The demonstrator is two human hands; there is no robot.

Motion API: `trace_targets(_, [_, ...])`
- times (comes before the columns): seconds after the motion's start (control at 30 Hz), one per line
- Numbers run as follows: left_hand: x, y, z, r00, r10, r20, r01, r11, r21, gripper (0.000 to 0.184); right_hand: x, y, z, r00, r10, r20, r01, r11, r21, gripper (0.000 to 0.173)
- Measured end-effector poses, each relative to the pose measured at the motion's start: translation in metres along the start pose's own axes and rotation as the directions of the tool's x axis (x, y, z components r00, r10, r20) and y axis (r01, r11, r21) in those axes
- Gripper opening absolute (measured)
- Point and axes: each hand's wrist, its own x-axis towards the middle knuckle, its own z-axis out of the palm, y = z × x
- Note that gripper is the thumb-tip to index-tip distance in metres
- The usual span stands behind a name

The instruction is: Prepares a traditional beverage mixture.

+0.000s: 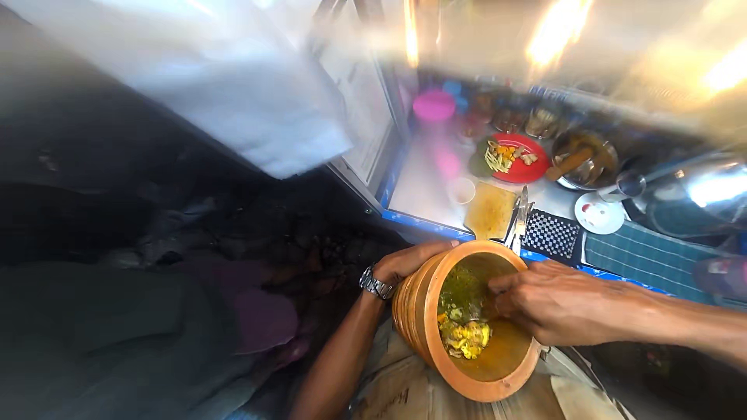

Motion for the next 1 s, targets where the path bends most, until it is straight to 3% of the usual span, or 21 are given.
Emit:
trace_targets(0.33, [0.017,-0.025,-0.015,0.999,0.026,0.034,-0.023,0.997,-0.076,0.039,0.006,0.017,-0.015,0.998,0.048,0.049,-0.056,0.981,0.188,0.031])
trace_targets(0.53, [0.02,-0.031,-0.018,0.998,0.042,0.04,-0.038,0.996,-0.079,0.036,0.01,0.01,-0.016,0.995,0.057,0.081,-0.066,0.991,0.113,0.028])
trace_targets(1.0, [0.014,-0.033,-0.02,0.995,0.096,0.037,-0.089,0.984,-0.152,0.034,0.013,0.014,-0.018,0.997,0.047,0.056,-0.055,0.984,0.17,0.031])
